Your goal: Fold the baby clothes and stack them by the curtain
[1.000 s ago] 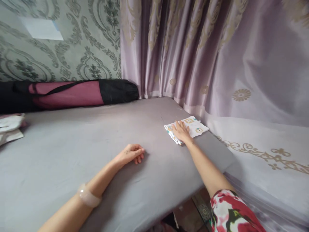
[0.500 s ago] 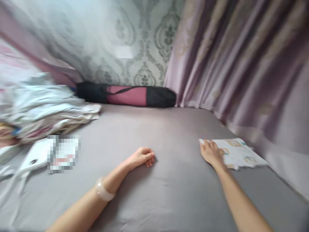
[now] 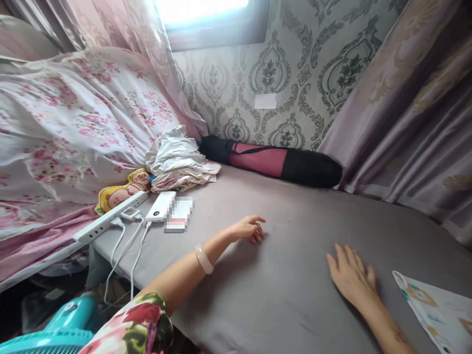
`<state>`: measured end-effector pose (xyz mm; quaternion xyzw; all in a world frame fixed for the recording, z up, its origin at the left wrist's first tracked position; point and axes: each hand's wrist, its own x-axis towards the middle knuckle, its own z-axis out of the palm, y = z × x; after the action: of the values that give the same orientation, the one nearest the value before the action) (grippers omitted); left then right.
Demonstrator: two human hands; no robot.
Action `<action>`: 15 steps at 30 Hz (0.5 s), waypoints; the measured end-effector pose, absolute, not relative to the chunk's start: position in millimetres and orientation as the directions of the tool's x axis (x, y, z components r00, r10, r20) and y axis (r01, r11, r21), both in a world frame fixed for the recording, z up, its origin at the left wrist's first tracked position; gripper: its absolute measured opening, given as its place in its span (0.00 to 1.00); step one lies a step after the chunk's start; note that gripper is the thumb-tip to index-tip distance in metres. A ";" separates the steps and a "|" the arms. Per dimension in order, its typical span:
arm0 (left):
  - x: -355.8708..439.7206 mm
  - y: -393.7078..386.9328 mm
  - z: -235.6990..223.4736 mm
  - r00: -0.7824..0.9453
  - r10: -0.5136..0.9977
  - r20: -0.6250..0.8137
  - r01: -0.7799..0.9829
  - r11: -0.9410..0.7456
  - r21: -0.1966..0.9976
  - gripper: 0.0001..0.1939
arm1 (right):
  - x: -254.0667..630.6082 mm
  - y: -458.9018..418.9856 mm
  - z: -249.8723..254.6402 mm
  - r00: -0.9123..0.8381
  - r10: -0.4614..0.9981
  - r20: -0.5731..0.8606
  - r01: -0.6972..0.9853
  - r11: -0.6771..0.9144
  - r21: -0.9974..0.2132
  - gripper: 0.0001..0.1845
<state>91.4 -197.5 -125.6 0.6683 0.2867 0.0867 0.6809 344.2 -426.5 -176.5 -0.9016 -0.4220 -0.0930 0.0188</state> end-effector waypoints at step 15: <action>-69.6 -12.5 -44.5 0.017 0.990 0.141 0.519 -0.129 0.845 0.13 | 239.2 -328.7 -174.3 0.383 0.923 0.046 0.923 -0.380 -0.066 0.34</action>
<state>-69.6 -12.5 -44.5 0.6446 0.5850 0.3862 0.3049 239.2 -328.7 -174.3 -0.8306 -0.5554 -0.0009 0.0402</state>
